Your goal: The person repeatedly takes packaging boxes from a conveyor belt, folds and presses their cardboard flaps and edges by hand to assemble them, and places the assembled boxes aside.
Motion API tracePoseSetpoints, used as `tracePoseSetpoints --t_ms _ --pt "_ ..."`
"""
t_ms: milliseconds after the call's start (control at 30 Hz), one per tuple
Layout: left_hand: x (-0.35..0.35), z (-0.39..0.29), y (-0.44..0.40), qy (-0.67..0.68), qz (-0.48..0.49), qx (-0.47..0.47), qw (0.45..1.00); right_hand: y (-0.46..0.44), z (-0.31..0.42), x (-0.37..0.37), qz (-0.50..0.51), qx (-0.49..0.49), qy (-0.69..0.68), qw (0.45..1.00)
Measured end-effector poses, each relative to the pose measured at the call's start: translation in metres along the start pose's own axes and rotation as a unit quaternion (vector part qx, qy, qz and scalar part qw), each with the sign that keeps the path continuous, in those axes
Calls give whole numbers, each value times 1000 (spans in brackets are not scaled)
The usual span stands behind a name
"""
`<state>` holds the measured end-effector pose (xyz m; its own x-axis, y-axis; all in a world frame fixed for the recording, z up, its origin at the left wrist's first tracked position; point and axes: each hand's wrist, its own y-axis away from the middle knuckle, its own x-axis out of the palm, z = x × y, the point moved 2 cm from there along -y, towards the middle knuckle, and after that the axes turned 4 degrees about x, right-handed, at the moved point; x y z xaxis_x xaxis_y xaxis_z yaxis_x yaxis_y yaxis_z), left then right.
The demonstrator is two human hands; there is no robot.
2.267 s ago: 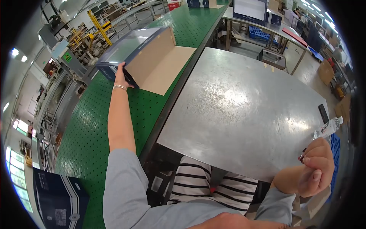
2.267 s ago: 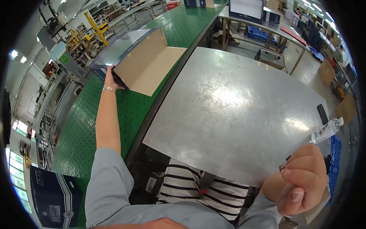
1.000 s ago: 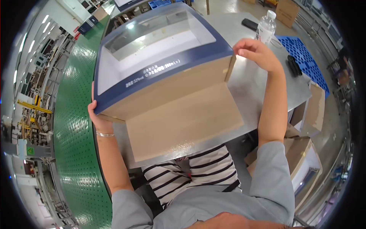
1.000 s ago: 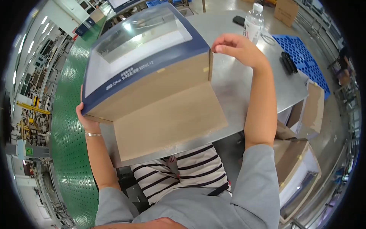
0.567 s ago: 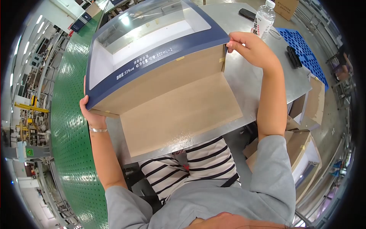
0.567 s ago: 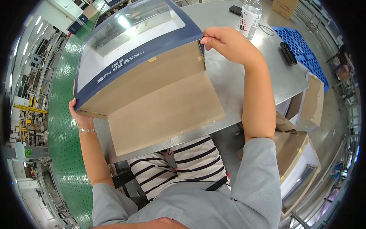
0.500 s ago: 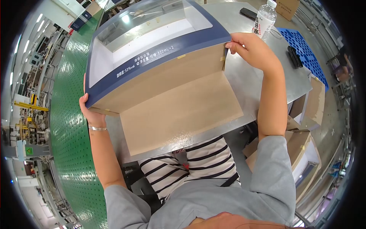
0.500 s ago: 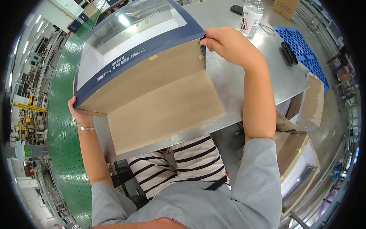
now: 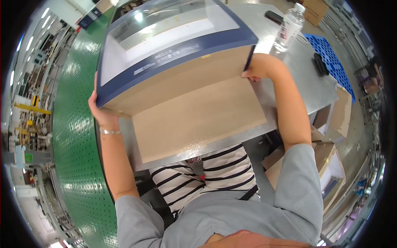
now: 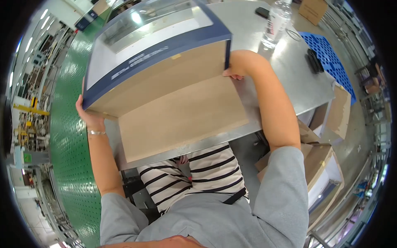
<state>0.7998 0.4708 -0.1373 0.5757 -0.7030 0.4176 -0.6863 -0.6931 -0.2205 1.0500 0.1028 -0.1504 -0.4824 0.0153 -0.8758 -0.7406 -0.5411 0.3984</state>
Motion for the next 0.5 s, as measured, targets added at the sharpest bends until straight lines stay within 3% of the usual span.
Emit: tracePoseSetpoints --t_ms 67,100,233,500 --pt "3 10 2 8 -74 18 997 -11 -15 4 12 -18 6 1000" --pt "-31 4 3 -5 -127 22 992 -13 0 13 9 -25 2 1000" --pt "-60 27 1 -131 -257 94 953 -19 1 4 16 -13 -47 999" --pt "-84 36 -19 -391 -23 291 873 -48 31 -12 34 1 -37 999"
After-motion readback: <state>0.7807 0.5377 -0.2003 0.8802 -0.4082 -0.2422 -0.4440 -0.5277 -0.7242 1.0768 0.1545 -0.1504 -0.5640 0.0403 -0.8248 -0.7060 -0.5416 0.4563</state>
